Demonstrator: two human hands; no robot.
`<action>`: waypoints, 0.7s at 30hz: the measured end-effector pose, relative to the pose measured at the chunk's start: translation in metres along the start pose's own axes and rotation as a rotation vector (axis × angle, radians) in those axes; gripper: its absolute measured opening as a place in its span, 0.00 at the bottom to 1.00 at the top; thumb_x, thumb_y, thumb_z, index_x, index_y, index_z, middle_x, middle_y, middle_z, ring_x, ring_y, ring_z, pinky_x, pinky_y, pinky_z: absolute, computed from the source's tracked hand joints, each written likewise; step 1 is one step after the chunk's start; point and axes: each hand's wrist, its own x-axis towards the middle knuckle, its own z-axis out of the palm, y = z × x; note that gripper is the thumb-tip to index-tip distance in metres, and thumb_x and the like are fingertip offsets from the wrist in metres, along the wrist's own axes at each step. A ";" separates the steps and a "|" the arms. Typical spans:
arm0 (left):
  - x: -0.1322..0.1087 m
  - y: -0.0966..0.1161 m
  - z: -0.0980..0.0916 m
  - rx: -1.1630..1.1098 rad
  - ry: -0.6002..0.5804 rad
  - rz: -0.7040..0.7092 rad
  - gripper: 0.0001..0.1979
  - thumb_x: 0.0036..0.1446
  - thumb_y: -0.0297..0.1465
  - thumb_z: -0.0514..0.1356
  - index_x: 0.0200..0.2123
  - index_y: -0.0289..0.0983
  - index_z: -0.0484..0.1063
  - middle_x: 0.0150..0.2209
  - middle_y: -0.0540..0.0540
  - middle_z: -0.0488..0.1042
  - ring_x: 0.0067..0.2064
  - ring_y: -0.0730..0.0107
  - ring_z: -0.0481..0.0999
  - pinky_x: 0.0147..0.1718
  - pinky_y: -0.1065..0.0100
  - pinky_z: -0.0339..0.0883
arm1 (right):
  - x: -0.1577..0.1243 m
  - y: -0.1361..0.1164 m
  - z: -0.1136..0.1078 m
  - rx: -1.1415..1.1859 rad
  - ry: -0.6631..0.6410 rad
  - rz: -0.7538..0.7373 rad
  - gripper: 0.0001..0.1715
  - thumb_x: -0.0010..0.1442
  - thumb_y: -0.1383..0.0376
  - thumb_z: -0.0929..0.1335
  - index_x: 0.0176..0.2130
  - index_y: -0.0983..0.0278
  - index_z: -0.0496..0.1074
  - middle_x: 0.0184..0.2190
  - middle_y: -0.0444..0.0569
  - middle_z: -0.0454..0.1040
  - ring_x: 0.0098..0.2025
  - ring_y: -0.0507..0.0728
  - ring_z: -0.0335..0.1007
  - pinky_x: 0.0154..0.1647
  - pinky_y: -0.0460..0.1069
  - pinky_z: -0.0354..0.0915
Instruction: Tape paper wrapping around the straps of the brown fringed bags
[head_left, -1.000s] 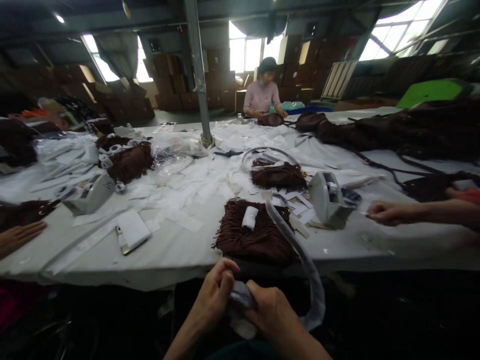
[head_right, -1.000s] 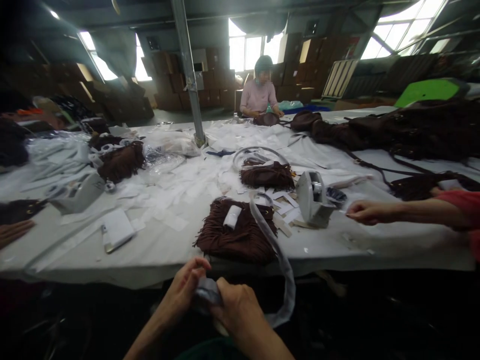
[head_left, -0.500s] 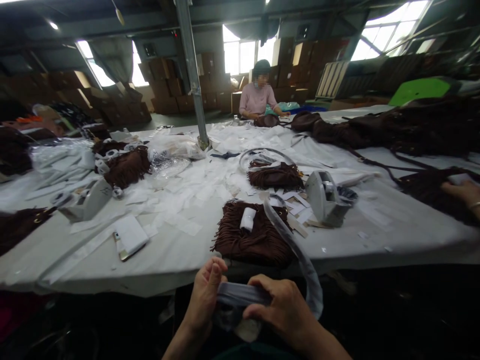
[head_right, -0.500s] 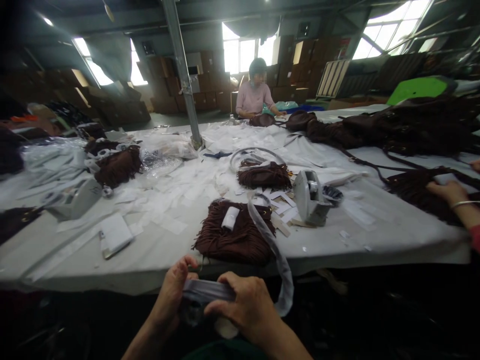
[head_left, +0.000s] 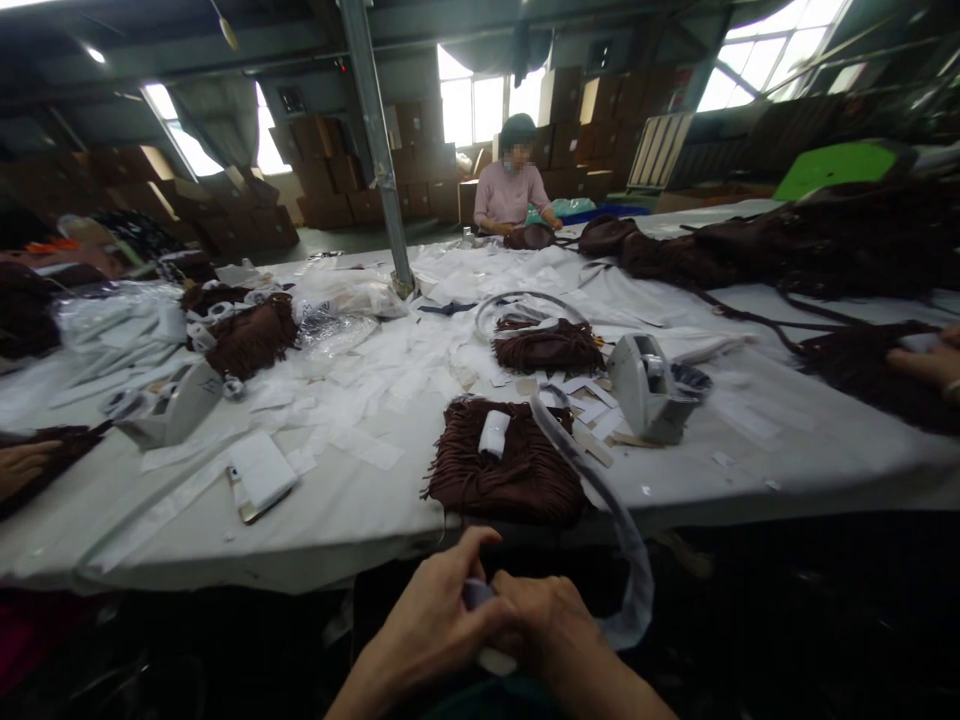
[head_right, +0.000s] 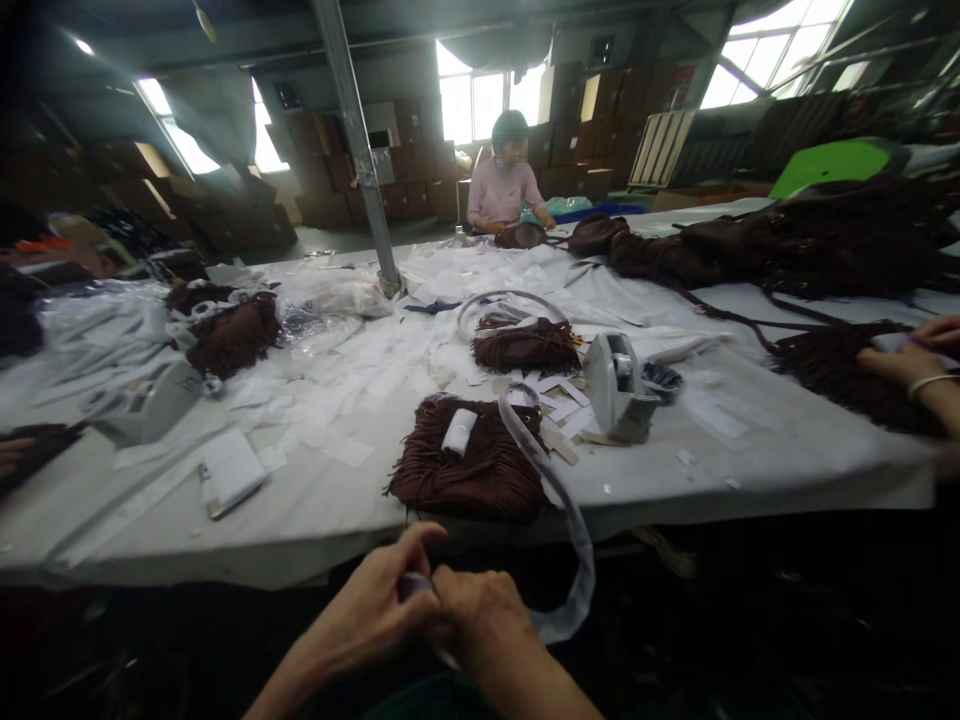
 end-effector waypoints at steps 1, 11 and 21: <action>-0.002 0.002 -0.001 0.090 -0.067 -0.012 0.20 0.49 0.39 0.65 0.46 0.39 0.72 0.28 0.50 0.72 0.29 0.69 0.67 0.28 0.71 0.55 | 0.001 0.000 -0.003 0.009 -0.003 -0.004 0.08 0.54 0.61 0.71 0.32 0.64 0.71 0.27 0.49 0.78 0.30 0.59 0.76 0.27 0.46 0.57; -0.002 -0.012 0.016 -0.607 0.265 -0.127 0.24 0.55 0.52 0.56 0.40 0.36 0.68 0.22 0.53 0.63 0.22 0.75 0.59 0.22 0.74 0.53 | -0.002 -0.006 -0.028 0.464 0.012 0.080 0.13 0.55 0.58 0.71 0.28 0.64 0.68 0.22 0.42 0.73 0.25 0.52 0.69 0.23 0.44 0.54; -0.017 0.023 0.001 -0.342 0.191 0.057 0.18 0.51 0.46 0.64 0.34 0.36 0.75 0.26 0.47 0.72 0.26 0.71 0.66 0.26 0.73 0.59 | 0.001 -0.014 -0.061 0.506 0.004 -0.106 0.19 0.50 0.52 0.74 0.34 0.63 0.72 0.25 0.41 0.73 0.26 0.52 0.67 0.24 0.43 0.55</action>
